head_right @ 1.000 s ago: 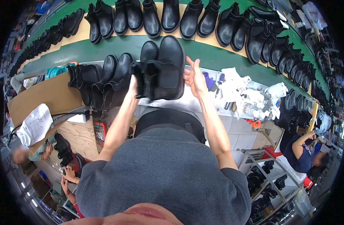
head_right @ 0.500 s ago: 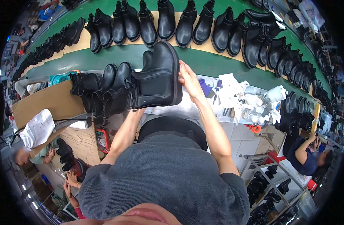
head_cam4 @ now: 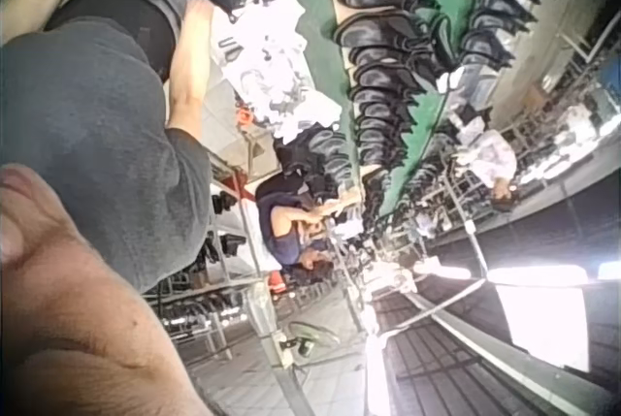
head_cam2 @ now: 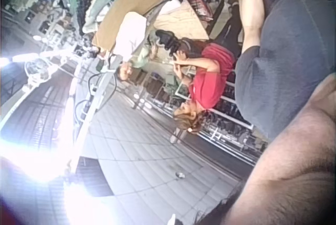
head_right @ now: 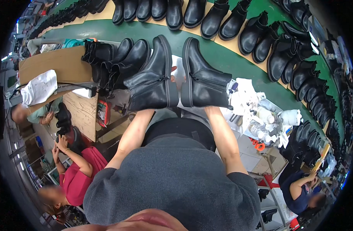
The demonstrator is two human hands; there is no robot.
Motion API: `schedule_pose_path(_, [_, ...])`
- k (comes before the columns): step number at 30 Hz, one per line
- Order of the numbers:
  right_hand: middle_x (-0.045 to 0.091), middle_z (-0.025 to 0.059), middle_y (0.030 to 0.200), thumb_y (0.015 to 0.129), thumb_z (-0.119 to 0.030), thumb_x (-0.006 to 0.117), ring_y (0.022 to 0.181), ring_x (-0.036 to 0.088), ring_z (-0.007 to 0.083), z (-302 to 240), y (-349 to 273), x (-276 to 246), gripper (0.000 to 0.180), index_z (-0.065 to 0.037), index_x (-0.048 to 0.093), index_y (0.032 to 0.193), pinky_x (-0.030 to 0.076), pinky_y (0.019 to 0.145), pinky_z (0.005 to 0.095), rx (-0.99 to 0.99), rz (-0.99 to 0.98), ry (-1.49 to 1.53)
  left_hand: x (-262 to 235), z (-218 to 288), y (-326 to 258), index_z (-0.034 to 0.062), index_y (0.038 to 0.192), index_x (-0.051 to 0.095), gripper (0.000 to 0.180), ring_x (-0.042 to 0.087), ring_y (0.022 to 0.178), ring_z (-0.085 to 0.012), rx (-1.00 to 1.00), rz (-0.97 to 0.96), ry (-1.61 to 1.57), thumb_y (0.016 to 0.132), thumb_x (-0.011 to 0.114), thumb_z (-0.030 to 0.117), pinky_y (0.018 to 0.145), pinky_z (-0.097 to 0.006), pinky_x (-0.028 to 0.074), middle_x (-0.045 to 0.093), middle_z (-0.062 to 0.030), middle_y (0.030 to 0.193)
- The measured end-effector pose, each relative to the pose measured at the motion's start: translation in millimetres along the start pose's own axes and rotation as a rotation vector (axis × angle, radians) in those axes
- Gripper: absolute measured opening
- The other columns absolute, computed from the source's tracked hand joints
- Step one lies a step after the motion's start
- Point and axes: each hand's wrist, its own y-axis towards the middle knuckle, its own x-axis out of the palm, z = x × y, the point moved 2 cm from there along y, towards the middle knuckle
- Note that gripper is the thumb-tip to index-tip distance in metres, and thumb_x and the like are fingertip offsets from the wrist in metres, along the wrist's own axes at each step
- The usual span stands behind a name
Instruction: The person cleans and polishes black leather boots on a factory assembly line. They wipe the boots with a white cloth, apply a substance with a brush, and scrub the soles with a purple sponge. The person handles the boots one at a time, moving them along the green conveyor belt.
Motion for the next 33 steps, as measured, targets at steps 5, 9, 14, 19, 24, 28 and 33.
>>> schedule_pose_path(5, [0.054, 0.0163, 0.127, 0.093, -0.045, 0.051, 0.118, 0.051, 0.0246, -3.1, -2.8, -11.3, 0.064, 0.001, 0.039, 0.138, 0.037, 0.103, 0.0352, 0.027, -0.013, -0.004, -15.2, 3.3, -12.2, -0.0051, 0.130, 0.045, 0.047, 0.060, 0.085, -0.0182, -0.258, 0.087, -0.500, 0.094, 0.052, 0.023, 0.077, -0.031, 0.049, 0.061, -0.0122, 0.096])
schedule_pose_path(9, [0.055, 0.0180, 0.126, 0.093, -0.046, 0.052, 0.119, 0.051, 0.0262, -22.3, -6.9, -31.5, 0.066, 0.002, 0.041, 0.137, 0.036, 0.104, 0.0357, 0.008, -0.001, -0.005, -19.2, 1.2, -28.5, -0.0038, 0.129, 0.046, 0.048, 0.060, 0.086, -0.0188, -0.343, 0.085, -0.565, 0.094, 0.052, 0.027, 0.078, -0.032, 0.049, 0.062, -0.0120, 0.097])
schedule_pose_path(14, [0.055, 0.0201, 0.126, 0.092, -0.048, 0.053, 0.121, 0.051, 0.0281, -9.2, 5.8, -18.4, 0.069, 0.004, 0.043, 0.136, 0.036, 0.105, 0.0363, -0.034, 0.070, -0.330, -26.3, 3.2, -33.7, -0.0021, 0.128, 0.048, 0.049, 0.061, 0.088, -0.0197, -0.437, 0.006, -0.548, 0.093, 0.051, 0.032, 0.079, -0.034, 0.049, 0.062, -0.0117, 0.098])
schedule_pose_path(19, [0.056, 0.0221, 0.127, 0.094, -0.036, 0.054, 0.119, 0.053, 0.0285, -124.2, -61.3, 113.8, 0.053, 0.001, 0.050, 0.132, 0.037, 0.102, 0.0333, -0.677, 0.160, -1.021, -33.3, 8.2, -30.6, -0.0004, 0.127, 0.049, 0.050, 0.061, 0.089, -0.0205, -0.492, -0.077, -0.550, 0.093, 0.049, 0.037, 0.081, -0.035, 0.050, 0.063, -0.0115, 0.099])
schedule_pose_path(24, [0.066, 0.0135, 0.110, 0.089, -0.024, 0.064, 0.093, 0.062, 0.0135, -141.6, -58.0, 179.8, 0.046, 0.004, 0.056, 0.124, 0.048, 0.084, 0.0276, -0.566, -0.142, -0.523, -28.4, 7.3, -24.4, 0.0013, 0.126, 0.051, 0.052, 0.062, 0.091, -0.0214, -0.549, -0.153, -0.564, 0.093, 0.048, 0.041, 0.082, -0.036, 0.050, 0.063, -0.0112, 0.100])
schedule_pose_path(28, [0.055, 0.0164, 0.129, 0.087, -0.013, 0.063, 0.116, 0.054, 0.0186, -143.0, -76.5, 181.3, 0.056, 0.006, 0.042, 0.136, 0.041, 0.101, 0.0305, -0.499, -0.366, -0.266, -27.8, 9.1, -7.7, 0.0027, 0.125, 0.052, 0.053, 0.062, 0.092, -0.0220, -0.550, -0.194, -0.590, 0.093, 0.048, 0.045, 0.084, -0.037, 0.050, 0.064, -0.0110, 0.101])
schedule_pose_path(33, [0.047, 0.0167, 0.137, 0.083, -0.019, 0.068, 0.127, 0.045, 0.0223, -159.6, -79.9, 171.9, 0.067, 0.001, 0.039, 0.139, 0.034, 0.108, 0.0349, -0.499, -0.335, -0.487, -37.9, 13.6, 22.0, 0.0044, 0.124, 0.053, 0.055, 0.062, 0.093, -0.0229, -0.578, -0.190, -0.618, 0.093, 0.047, 0.050, 0.085, -0.039, 0.050, 0.064, -0.0108, 0.102])
